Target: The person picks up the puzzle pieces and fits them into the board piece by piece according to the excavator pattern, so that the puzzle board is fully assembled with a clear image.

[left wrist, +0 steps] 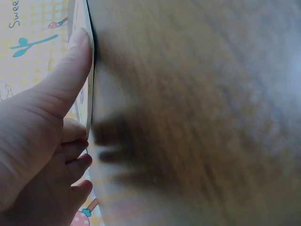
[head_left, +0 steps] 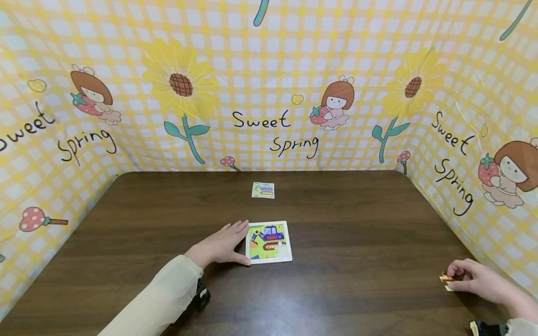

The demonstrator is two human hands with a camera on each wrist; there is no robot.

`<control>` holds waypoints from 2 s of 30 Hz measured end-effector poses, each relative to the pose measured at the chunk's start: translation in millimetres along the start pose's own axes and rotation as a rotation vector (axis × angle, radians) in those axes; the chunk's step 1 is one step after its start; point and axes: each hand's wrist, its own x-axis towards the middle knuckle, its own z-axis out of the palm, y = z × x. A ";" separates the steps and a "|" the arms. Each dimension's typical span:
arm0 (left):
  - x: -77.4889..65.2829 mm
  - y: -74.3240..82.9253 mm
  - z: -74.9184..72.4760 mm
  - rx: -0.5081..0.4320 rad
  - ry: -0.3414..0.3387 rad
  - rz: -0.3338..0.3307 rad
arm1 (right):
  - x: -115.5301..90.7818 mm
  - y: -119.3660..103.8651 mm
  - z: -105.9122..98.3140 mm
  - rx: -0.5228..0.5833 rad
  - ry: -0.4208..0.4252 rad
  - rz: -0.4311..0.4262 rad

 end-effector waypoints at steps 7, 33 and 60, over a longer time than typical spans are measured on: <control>0.3 -0.9 0.8 0.006 -0.004 -0.002 | -2.3 0.4 0.1 -0.019 -0.016 0.041; -1.1 1.6 -1.8 0.015 -0.004 -0.004 | -11.8 -3.8 6.7 -0.065 0.027 0.099; -2.3 2.7 -1.8 0.023 -0.006 -0.004 | 84.6 -70.9 9.7 -0.132 0.048 0.084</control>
